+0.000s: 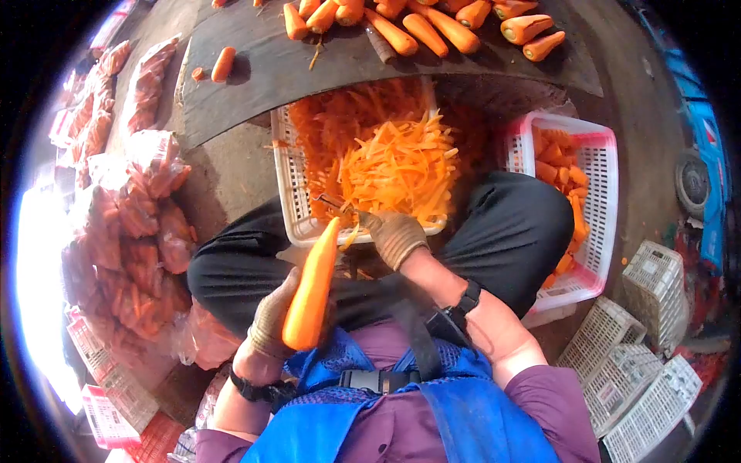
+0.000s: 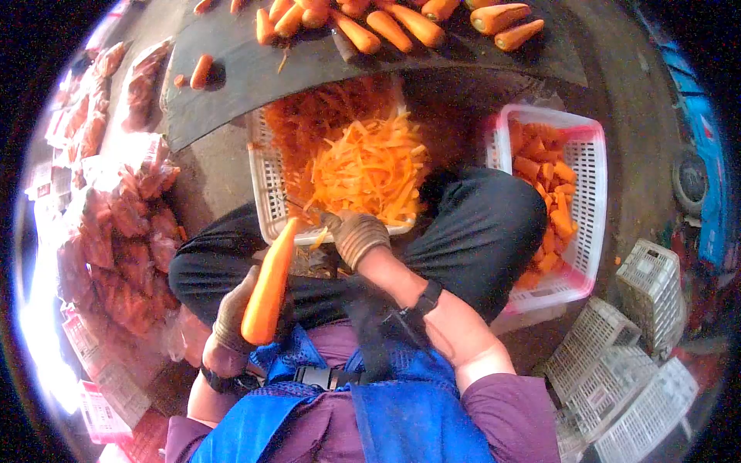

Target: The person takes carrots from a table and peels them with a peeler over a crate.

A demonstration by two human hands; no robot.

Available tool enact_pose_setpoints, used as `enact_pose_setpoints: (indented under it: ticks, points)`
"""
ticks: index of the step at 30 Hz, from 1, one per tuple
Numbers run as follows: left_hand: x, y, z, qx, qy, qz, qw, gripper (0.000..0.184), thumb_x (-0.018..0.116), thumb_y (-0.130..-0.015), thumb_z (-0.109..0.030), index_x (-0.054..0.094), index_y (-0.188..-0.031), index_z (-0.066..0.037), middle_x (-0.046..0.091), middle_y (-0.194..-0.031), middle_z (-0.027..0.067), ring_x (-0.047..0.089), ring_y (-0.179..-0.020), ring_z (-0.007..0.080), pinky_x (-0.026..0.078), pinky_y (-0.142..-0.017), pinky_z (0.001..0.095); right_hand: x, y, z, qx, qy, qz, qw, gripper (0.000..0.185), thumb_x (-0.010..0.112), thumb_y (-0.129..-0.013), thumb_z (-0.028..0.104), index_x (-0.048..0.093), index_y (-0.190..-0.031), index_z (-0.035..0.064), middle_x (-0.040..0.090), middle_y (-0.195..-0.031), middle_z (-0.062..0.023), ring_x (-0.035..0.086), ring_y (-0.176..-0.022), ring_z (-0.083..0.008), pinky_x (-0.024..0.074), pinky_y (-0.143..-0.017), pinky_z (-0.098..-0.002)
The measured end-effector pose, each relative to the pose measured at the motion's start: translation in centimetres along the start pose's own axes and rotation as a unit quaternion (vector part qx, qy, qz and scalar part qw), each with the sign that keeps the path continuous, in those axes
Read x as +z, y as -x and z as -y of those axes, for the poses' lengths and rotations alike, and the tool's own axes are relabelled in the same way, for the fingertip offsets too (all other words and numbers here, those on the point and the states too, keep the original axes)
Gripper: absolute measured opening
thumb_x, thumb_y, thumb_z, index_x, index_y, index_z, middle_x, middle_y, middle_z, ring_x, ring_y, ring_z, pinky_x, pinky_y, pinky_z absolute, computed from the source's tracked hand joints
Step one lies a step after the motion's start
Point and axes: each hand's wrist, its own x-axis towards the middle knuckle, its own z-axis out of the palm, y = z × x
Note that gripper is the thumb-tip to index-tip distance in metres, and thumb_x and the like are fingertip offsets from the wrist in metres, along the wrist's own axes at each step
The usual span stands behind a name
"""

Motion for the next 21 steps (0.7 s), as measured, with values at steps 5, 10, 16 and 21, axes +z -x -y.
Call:
enact_pose_setpoints:
  ticks: [5, 10, 16, 21]
  points:
    - [-1.7, -1.5, -1.6, 0.079, -0.022, 0.057, 0.995, 0.047, 0.045, -0.089, -0.048, 0.051, -0.105, -0.004, 0.056, -0.077, 0.0087, 0.057, -0.062, 0.0194, 0.048, -0.051, 0.0307, -0.2, 0.3, 0.6, -0.064, -0.028, 0.004, 0.998, 0.051, 0.04, -0.089, 0.049, 0.064, -0.084, 0.0037, 0.06, -0.079, -0.0236, 0.059, -0.079, -0.0397, 0.0452, -0.068, -0.0443]
    - [-3.0, -7.1, -2.6, 0.074, 0.057, 0.095, 0.991, 0.043, 0.047, -0.09, -0.044, 0.052, -0.102, -0.003, 0.059, -0.076, 0.0089, 0.059, -0.06, 0.0187, 0.051, -0.051, 0.0279, -0.7, 2.1, 1.2, -0.123, -0.031, -0.003, 0.992, 0.05, 0.041, -0.089, 0.048, 0.063, -0.078, 0.004, 0.059, -0.07, -0.0211, 0.059, -0.072, -0.0383, 0.0449, -0.062, -0.0437]
    - [-2.4, -10.1, -3.6, 0.072, 0.051, 0.023, 0.996, 0.046, 0.053, -0.087, -0.044, 0.053, -0.108, -0.003, 0.061, -0.081, 0.0078, 0.06, -0.063, 0.0186, 0.052, -0.051, 0.029, 0.4, 2.1, 0.6, -0.266, -0.036, -0.004, 0.963, 0.048, 0.037, -0.09, 0.048, 0.064, -0.082, 0.0088, 0.06, -0.069, -0.0176, 0.06, -0.068, -0.0342, 0.0454, -0.058, -0.042]
    - [-2.9, -12.2, -4.1, 0.06, 0.071, 0.086, 0.992, 0.043, 0.05, -0.089, -0.04, 0.05, -0.111, -0.002, 0.059, -0.092, 0.0114, 0.059, -0.077, 0.0224, 0.051, -0.067, 0.0331, 1.1, 2.0, 0.0, -0.241, -0.031, 0.012, 0.97, 0.046, 0.036, -0.091, 0.046, 0.064, -0.086, 0.0102, 0.06, -0.069, -0.0169, 0.06, -0.068, -0.0341, 0.0459, -0.058, -0.0427]
